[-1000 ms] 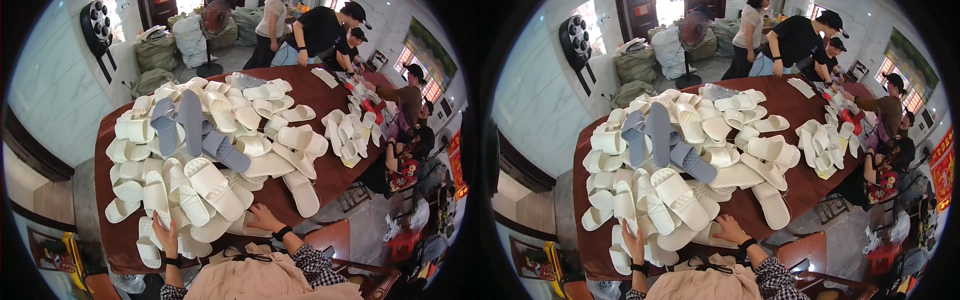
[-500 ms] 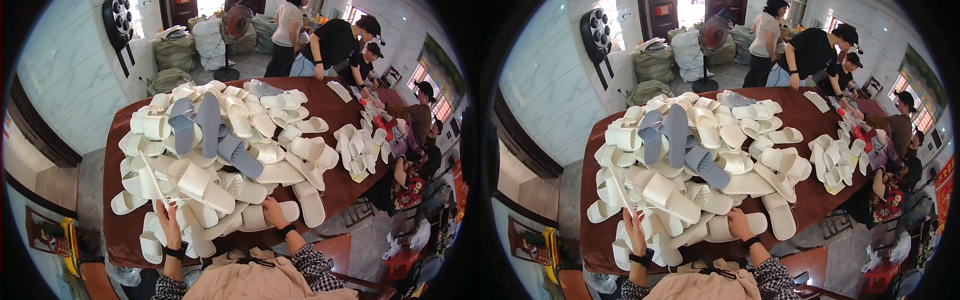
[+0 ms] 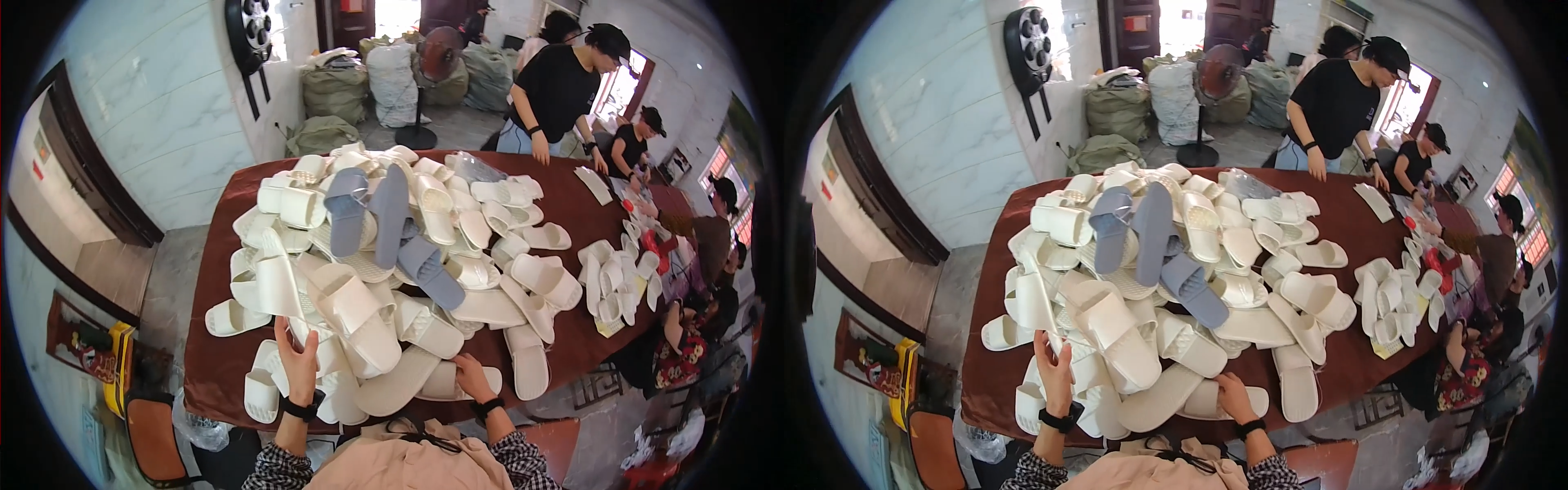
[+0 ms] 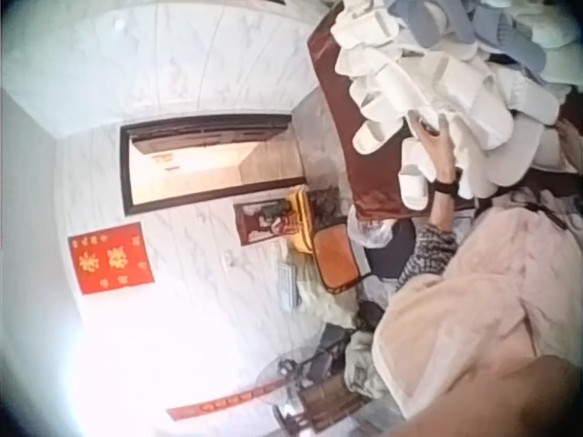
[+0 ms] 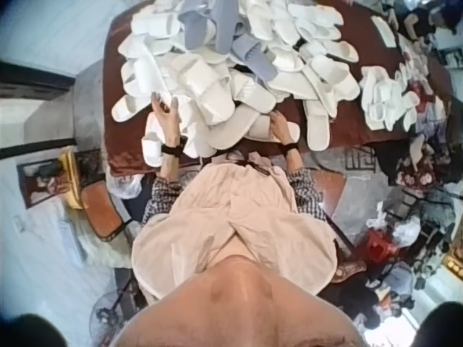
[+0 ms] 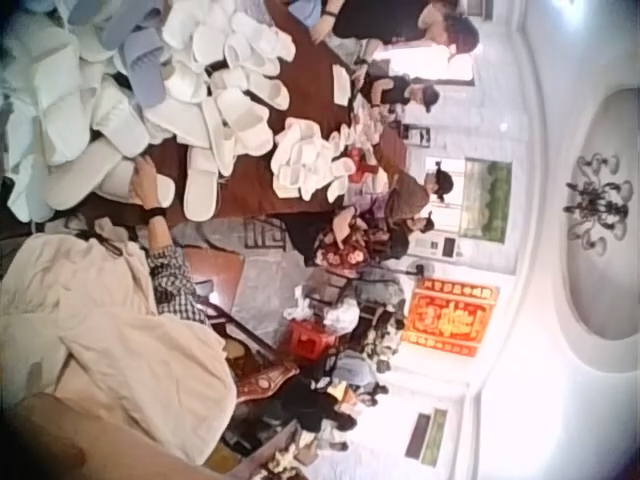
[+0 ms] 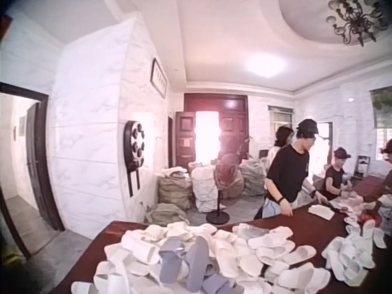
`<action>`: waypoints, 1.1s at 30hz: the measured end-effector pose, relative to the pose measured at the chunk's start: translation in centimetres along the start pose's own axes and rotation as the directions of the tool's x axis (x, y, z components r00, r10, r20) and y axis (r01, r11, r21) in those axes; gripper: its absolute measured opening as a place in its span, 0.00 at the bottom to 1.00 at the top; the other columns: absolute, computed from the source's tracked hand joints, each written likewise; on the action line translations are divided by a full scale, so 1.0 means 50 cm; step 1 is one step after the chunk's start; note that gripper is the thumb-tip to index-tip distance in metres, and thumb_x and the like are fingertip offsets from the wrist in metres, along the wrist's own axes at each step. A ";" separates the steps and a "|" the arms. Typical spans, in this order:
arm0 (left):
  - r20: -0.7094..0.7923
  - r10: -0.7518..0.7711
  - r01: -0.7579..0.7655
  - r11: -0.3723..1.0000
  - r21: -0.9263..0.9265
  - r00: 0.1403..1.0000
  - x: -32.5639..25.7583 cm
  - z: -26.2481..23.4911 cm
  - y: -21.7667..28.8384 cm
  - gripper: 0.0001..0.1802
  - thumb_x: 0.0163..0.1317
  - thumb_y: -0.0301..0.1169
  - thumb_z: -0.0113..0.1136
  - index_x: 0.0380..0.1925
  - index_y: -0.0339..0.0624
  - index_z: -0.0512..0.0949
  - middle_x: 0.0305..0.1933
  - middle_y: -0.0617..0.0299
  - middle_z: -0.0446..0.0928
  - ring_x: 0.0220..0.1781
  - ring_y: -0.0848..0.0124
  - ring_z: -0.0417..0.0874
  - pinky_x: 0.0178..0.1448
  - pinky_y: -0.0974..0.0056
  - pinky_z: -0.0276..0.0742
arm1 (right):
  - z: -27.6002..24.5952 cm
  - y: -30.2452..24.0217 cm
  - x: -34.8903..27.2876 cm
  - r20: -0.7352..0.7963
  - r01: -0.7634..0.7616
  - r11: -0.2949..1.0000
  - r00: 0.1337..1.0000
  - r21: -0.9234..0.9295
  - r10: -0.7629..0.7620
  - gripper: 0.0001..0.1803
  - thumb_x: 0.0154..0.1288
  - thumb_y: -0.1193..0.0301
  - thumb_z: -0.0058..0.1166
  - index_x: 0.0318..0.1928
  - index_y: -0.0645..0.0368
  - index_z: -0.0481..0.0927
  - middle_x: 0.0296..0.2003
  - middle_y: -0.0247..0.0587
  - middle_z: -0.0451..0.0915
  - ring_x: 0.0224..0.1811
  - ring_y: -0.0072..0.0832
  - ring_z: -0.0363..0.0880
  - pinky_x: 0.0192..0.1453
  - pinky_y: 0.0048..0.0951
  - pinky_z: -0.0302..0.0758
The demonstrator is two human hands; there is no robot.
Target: Moving large material bags and then organizing a large quantity of white slippers on a communal work table in a factory.
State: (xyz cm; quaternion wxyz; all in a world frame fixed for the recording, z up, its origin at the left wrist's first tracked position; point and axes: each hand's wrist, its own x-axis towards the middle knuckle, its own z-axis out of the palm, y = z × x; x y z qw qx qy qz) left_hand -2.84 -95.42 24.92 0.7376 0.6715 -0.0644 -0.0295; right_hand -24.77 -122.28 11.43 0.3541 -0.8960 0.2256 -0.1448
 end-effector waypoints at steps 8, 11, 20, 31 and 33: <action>-0.120 -0.010 0.017 0.998 0.058 0.993 -0.002 -0.047 0.001 0.41 0.55 0.25 0.62 0.66 0.34 0.53 0.63 0.50 0.59 0.61 0.63 0.65 0.62 0.63 0.63 | -0.101 -0.179 0.059 -0.248 0.010 0.989 0.968 0.150 0.028 0.10 0.58 0.85 0.46 0.36 0.62 0.80 0.33 0.45 0.77 0.35 0.40 0.77 0.40 0.30 0.73; -0.093 0.010 0.002 0.992 0.126 0.996 -0.009 -0.071 -0.020 0.41 0.54 0.25 0.63 0.66 0.34 0.54 0.62 0.50 0.60 0.60 0.63 0.65 0.61 0.64 0.64 | -0.078 -0.266 0.114 -0.150 0.239 0.954 0.965 0.179 -0.214 0.11 0.56 0.83 0.48 0.38 0.60 0.79 0.35 0.46 0.77 0.36 0.40 0.77 0.39 0.31 0.72; -0.069 0.031 -0.017 0.981 0.194 0.997 -0.044 -0.090 -0.036 0.44 0.51 0.26 0.67 0.66 0.33 0.54 0.63 0.51 0.59 0.62 0.62 0.62 0.65 0.62 0.60 | 0.049 -0.481 0.209 0.201 0.673 0.739 0.721 0.024 -0.663 0.36 0.48 0.65 0.65 0.60 0.52 0.67 0.58 0.47 0.64 0.63 0.47 0.61 0.65 0.48 0.59; 0.241 -0.070 0.045 0.993 0.106 0.968 -0.116 -0.110 0.005 0.46 0.46 0.20 0.61 0.66 0.34 0.51 0.65 0.51 0.57 0.65 0.61 0.59 0.69 0.61 0.52 | 0.071 -0.456 0.173 0.236 0.703 0.710 0.697 -0.041 -0.677 0.48 0.36 0.72 0.66 0.64 0.48 0.62 0.52 0.46 0.66 0.59 0.45 0.61 0.65 0.47 0.57; 0.289 -0.129 0.116 0.991 0.061 0.949 -0.118 -0.102 0.017 0.46 0.46 0.20 0.61 0.67 0.34 0.51 0.65 0.51 0.57 0.66 0.62 0.59 0.69 0.61 0.52 | -0.006 -0.469 0.167 0.187 0.597 0.787 0.800 -0.153 -0.570 0.47 0.38 0.75 0.63 0.65 0.46 0.63 0.50 0.45 0.67 0.56 0.44 0.63 0.62 0.45 0.59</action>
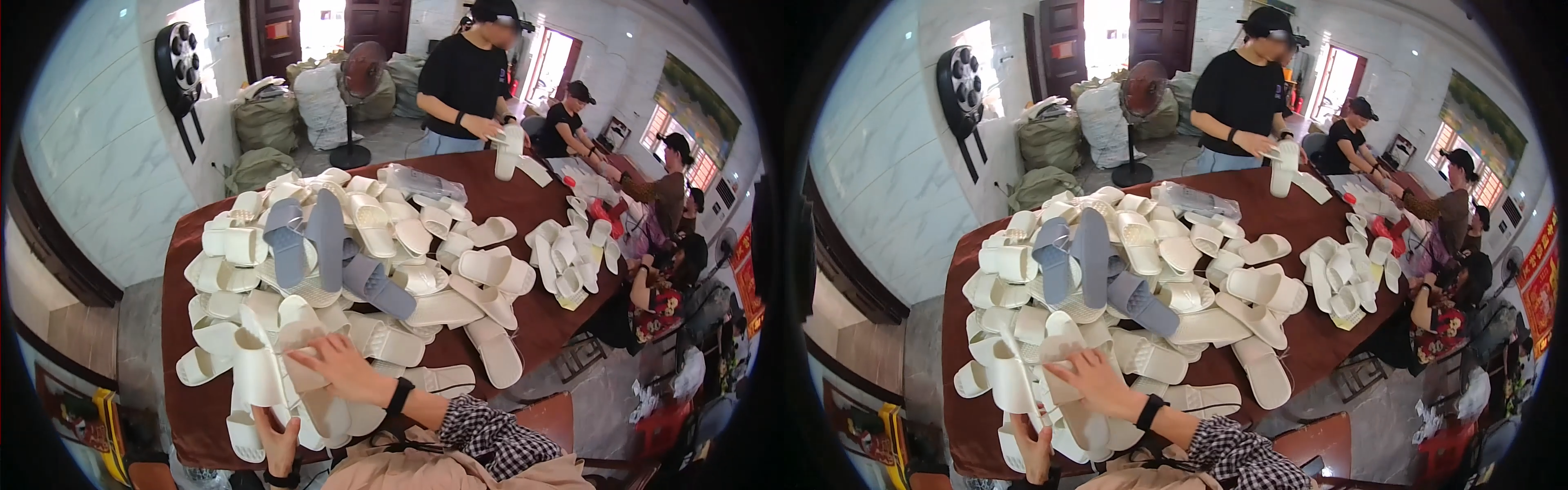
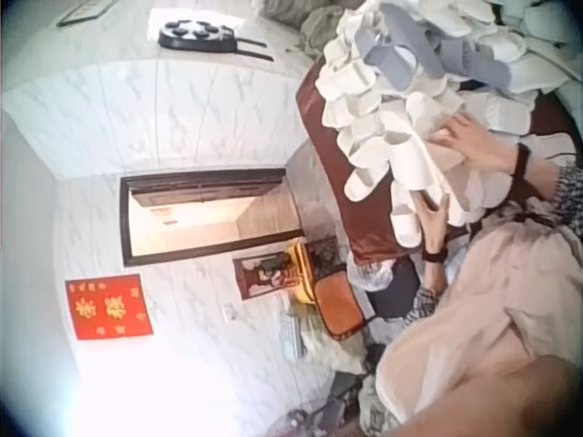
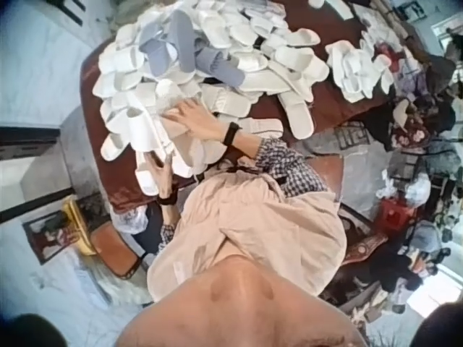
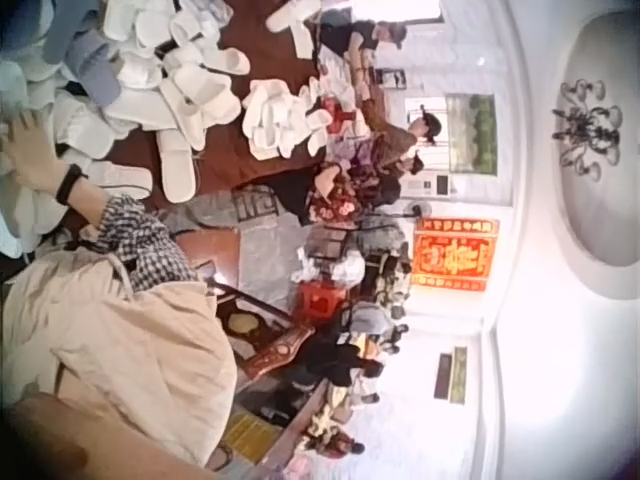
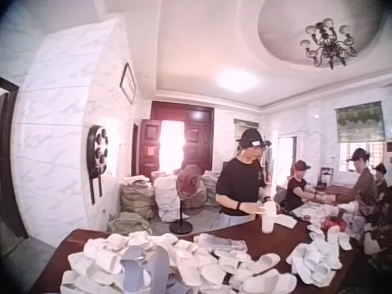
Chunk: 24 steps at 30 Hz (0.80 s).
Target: Moving large material bags and then organizing a large quantity of white slippers on a communal work table in a factory.
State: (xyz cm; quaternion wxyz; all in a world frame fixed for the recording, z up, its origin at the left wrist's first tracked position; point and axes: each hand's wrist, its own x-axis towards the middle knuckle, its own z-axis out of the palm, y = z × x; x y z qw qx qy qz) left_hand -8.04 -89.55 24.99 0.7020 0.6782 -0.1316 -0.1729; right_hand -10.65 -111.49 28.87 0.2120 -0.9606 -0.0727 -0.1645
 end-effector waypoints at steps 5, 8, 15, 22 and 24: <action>-0.160 0.208 -0.124 0.898 0.422 0.965 0.051 0.011 -0.030 0.48 0.45 0.21 0.65 0.67 0.34 0.51 0.66 0.47 0.56 0.67 0.56 0.57 0.70 0.56 0.49 | -0.043 0.070 -0.059 -0.131 -0.106 0.983 0.988 -0.150 0.087 0.33 0.53 0.79 0.48 0.63 0.46 0.66 0.52 0.48 0.67 0.58 0.44 0.63 0.62 0.48 0.58; -0.057 0.355 -0.248 0.750 0.614 0.933 0.114 0.049 -0.085 0.45 0.46 0.23 0.64 0.66 0.35 0.55 0.64 0.42 0.56 0.66 0.51 0.57 0.70 0.53 0.50 | 0.024 0.157 -0.118 -0.218 -0.208 0.937 0.965 -0.281 0.149 0.27 0.57 0.76 0.45 0.59 0.49 0.69 0.55 0.49 0.67 0.60 0.45 0.63 0.65 0.50 0.56; 0.024 0.160 -0.113 0.577 0.809 0.987 0.118 0.035 -0.148 0.48 0.56 0.51 0.61 0.68 0.35 0.52 0.65 0.35 0.59 0.62 0.42 0.66 0.64 0.50 0.63 | 0.146 0.165 -0.157 -0.124 -0.298 0.942 0.952 -0.157 0.281 0.31 0.54 0.70 0.49 0.61 0.53 0.64 0.68 0.54 0.52 0.73 0.49 0.45 0.71 0.62 0.42; -0.040 0.160 -0.089 0.721 0.687 0.986 0.116 0.056 -0.171 0.53 0.50 0.50 0.68 0.65 0.28 0.52 0.59 0.34 0.62 0.56 0.47 0.69 0.59 0.50 0.68 | 0.148 0.104 -0.147 -0.337 -0.202 0.963 0.932 -0.180 0.132 0.26 0.53 0.66 0.53 0.54 0.57 0.70 0.59 0.49 0.65 0.68 0.44 0.55 0.70 0.57 0.47; -0.038 0.193 -0.129 0.781 0.612 0.981 0.119 0.045 -0.172 0.55 0.48 0.51 0.70 0.64 0.26 0.52 0.56 0.33 0.63 0.54 0.48 0.69 0.57 0.50 0.69 | 0.146 0.096 -0.158 -0.197 -0.240 0.921 0.963 -0.307 0.185 0.30 0.59 0.62 0.50 0.61 0.55 0.65 0.63 0.46 0.62 0.67 0.39 0.58 0.67 0.51 0.56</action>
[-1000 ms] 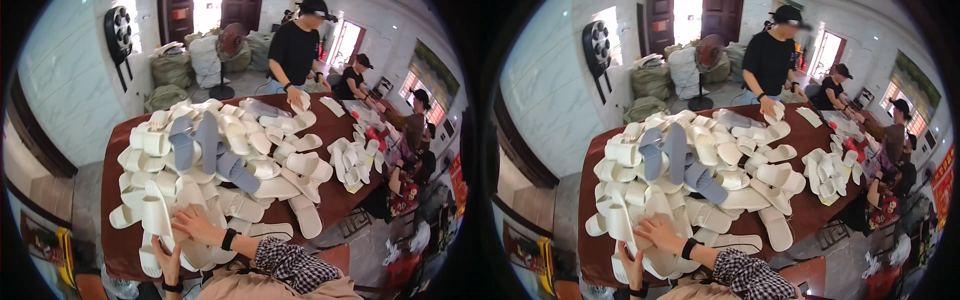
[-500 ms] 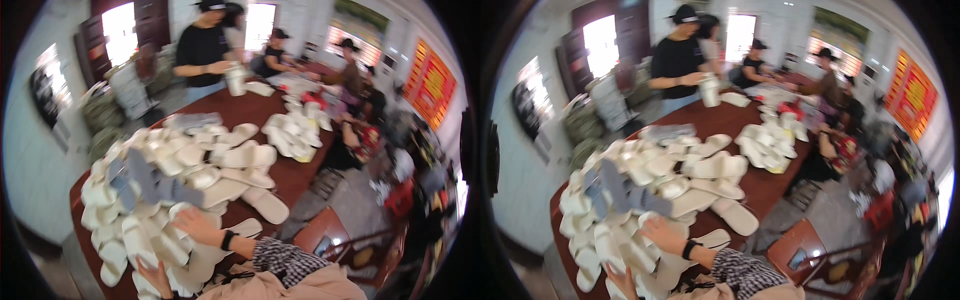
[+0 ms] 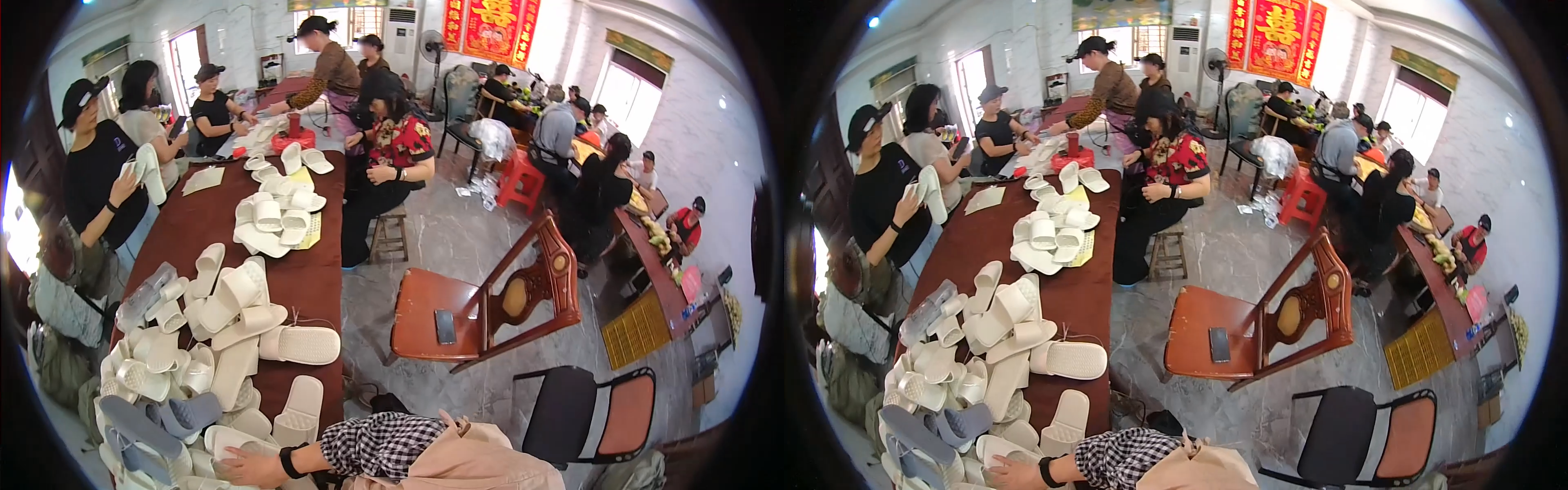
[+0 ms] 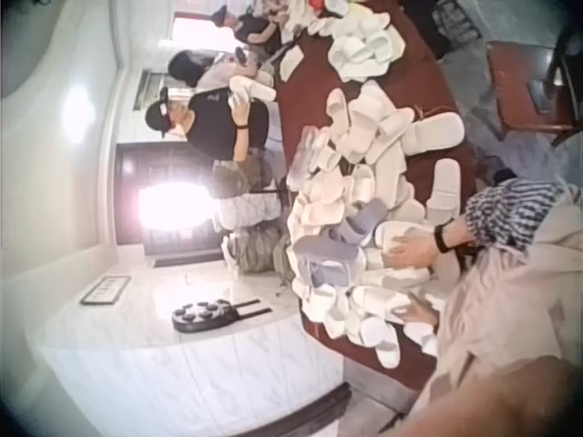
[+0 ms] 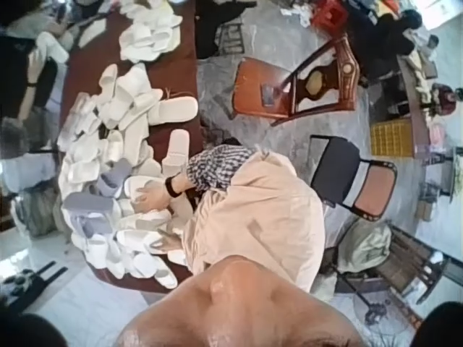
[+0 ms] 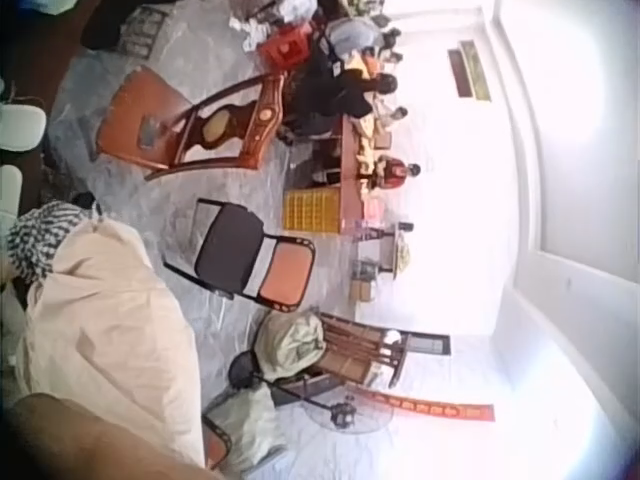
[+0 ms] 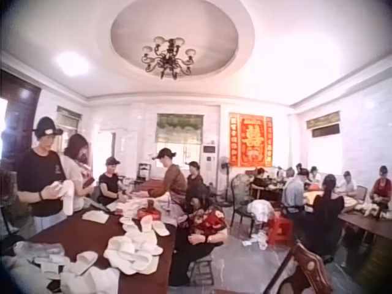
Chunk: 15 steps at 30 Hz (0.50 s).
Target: Moving large material bags and then organizing a large quantity of white slippers on a communal work table in a factory.
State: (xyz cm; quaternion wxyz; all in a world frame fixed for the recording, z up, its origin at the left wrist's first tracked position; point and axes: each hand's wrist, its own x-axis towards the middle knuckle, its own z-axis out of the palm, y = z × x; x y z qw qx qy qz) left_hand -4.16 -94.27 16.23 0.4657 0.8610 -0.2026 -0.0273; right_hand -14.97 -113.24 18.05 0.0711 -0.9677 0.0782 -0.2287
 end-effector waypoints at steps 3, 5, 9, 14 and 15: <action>0.055 0.142 -0.152 0.904 0.399 0.988 0.008 -0.004 -0.051 0.54 0.58 0.65 0.49 0.66 0.25 0.49 0.64 0.31 0.55 0.65 0.41 0.58 0.66 0.46 0.58 | 0.009 -0.008 -0.001 0.048 -0.011 0.998 0.999 -0.061 0.014 0.38 0.59 0.57 0.53 0.68 0.51 0.56 0.66 0.44 0.59 0.68 0.36 0.56 0.71 0.57 0.46; -0.038 0.161 -0.144 0.948 0.283 0.986 -0.001 -0.008 -0.045 0.54 0.54 0.59 0.58 0.65 0.24 0.51 0.56 0.34 0.63 0.56 0.46 0.66 0.59 0.50 0.65 | -0.036 -0.017 0.001 0.069 -0.059 0.891 0.997 0.451 0.032 0.19 0.45 0.70 0.58 0.42 0.60 0.77 0.48 0.48 0.71 0.66 0.49 0.57 0.72 0.62 0.35; -0.094 0.139 -0.130 0.987 0.097 0.986 -0.010 0.006 0.008 0.53 0.51 0.51 0.68 0.65 0.26 0.52 0.53 0.37 0.67 0.52 0.50 0.71 0.56 0.53 0.70 | 0.023 0.000 -0.003 -0.037 -0.081 0.891 0.993 0.447 0.109 0.15 0.45 0.69 0.60 0.36 0.57 0.76 0.45 0.41 0.73 0.65 0.45 0.59 0.71 0.63 0.38; -0.033 0.014 -0.016 0.997 -0.080 0.999 -0.008 0.013 0.044 0.49 0.52 0.44 0.69 0.67 0.33 0.53 0.65 0.37 0.60 0.64 0.48 0.65 0.63 0.50 0.66 | -0.001 0.006 0.006 -0.075 -0.173 0.882 0.971 0.438 0.227 0.08 0.54 0.67 0.57 0.33 0.54 0.74 0.42 0.36 0.74 0.60 0.39 0.66 0.68 0.60 0.50; -0.062 0.011 -0.024 0.974 -0.223 0.998 -0.011 0.017 0.060 0.50 0.51 0.43 0.70 0.66 0.32 0.53 0.65 0.37 0.60 0.65 0.50 0.64 0.64 0.51 0.64 | -0.010 0.007 0.012 -0.060 -0.130 0.879 0.982 0.459 0.176 0.08 0.54 0.67 0.57 0.33 0.54 0.74 0.42 0.36 0.74 0.60 0.39 0.66 0.68 0.60 0.50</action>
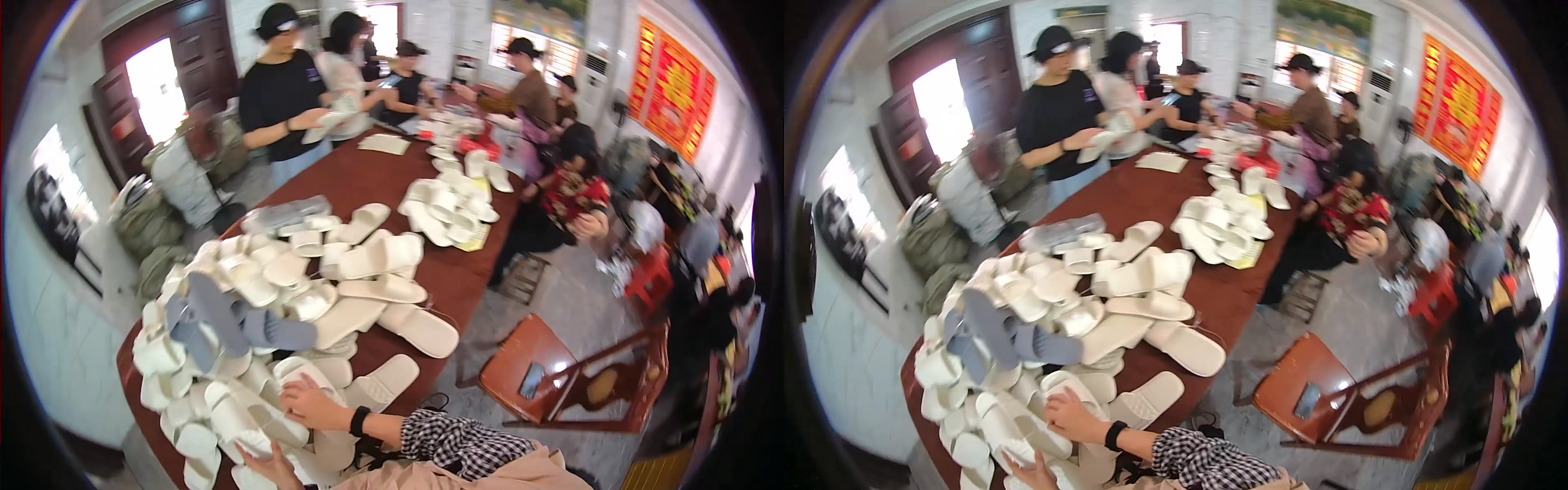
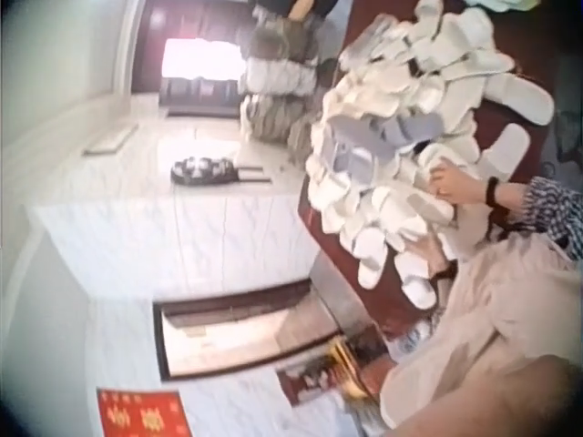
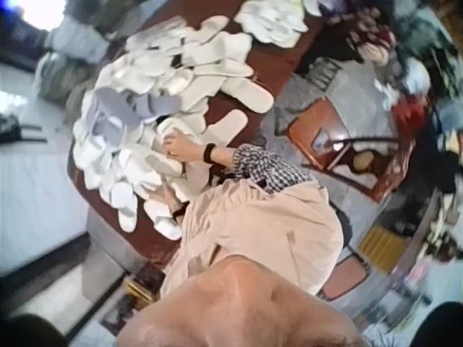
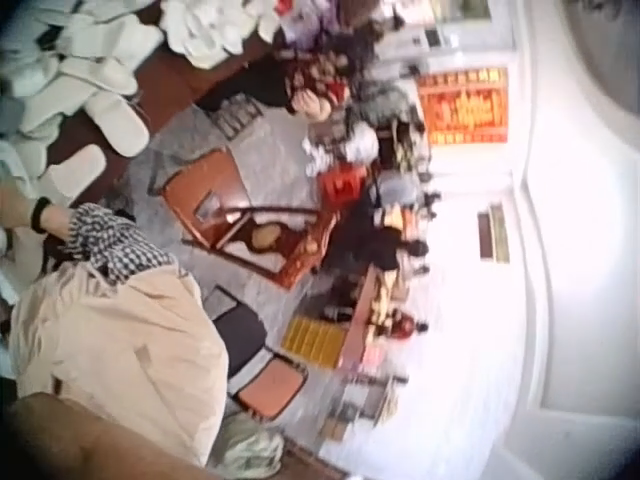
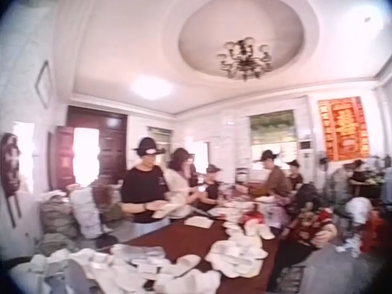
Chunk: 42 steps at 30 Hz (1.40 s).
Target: Moving large material bags and then organizing a large quantity of white slippers on a communal work table in a factory.
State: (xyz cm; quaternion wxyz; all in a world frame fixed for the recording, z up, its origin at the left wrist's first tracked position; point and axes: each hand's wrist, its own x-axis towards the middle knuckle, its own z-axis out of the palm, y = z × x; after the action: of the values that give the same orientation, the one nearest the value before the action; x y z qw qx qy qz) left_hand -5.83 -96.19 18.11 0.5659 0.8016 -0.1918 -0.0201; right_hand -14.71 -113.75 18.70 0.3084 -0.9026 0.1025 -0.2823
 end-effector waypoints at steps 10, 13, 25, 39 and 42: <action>-0.089 0.076 -0.059 0.981 0.187 0.993 0.005 -0.037 -0.050 0.48 0.50 0.37 0.68 0.68 0.41 0.53 0.65 0.42 0.56 0.68 0.46 0.54 0.70 0.48 0.49 | -0.055 -0.047 0.085 -0.107 0.030 0.985 0.994 0.168 -0.012 0.08 0.58 0.69 0.56 0.28 0.56 0.70 0.31 0.38 0.72 0.42 0.39 0.71 0.61 0.48 0.61; -0.071 0.003 0.012 0.978 0.207 0.997 0.005 -0.045 0.085 0.52 0.47 0.40 0.73 0.65 0.28 0.53 0.66 0.37 0.58 0.68 0.54 0.58 0.69 0.51 0.58 | -0.060 -0.042 0.107 -0.180 0.087 0.977 0.982 0.194 -0.052 0.09 0.58 0.70 0.56 0.28 0.57 0.69 0.29 0.39 0.71 0.37 0.40 0.69 0.57 0.43 0.63; -0.177 -0.310 0.355 0.861 0.365 0.934 -0.016 -0.054 -0.051 0.52 0.47 0.53 0.69 0.64 0.29 0.58 0.57 0.31 0.65 0.56 0.42 0.69 0.58 0.43 0.66 | -0.011 -0.019 0.034 0.162 0.266 0.963 0.949 0.040 -0.269 0.09 0.52 0.72 0.57 0.33 0.55 0.70 0.48 0.35 0.69 0.66 0.33 0.58 0.74 0.52 0.41; -0.007 -0.098 0.084 0.814 0.575 0.995 -0.042 -0.061 -0.045 0.42 0.65 0.55 0.46 0.65 0.28 0.54 0.63 0.35 0.61 0.60 0.42 0.63 0.63 0.46 0.60 | 0.004 -0.021 0.011 0.190 0.245 0.969 0.952 0.004 -0.241 0.09 0.52 0.76 0.53 0.36 0.59 0.73 0.57 0.36 0.67 0.72 0.34 0.49 0.76 0.51 0.37; 0.014 -0.065 0.043 0.800 0.599 0.998 -0.041 -0.063 -0.063 0.43 0.65 0.55 0.46 0.65 0.28 0.54 0.64 0.35 0.61 0.60 0.41 0.63 0.63 0.46 0.60 | 0.007 -0.017 0.009 0.221 0.220 0.975 0.952 -0.004 -0.214 0.09 0.52 0.76 0.53 0.37 0.58 0.73 0.58 0.36 0.66 0.72 0.34 0.48 0.76 0.50 0.37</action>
State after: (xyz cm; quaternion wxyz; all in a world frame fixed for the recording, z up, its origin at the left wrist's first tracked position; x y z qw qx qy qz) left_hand -6.03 -91.80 15.95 0.2802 0.9438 -0.1750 0.0116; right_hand -14.13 -113.07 19.19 0.2720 -0.9383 -0.0277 -0.2117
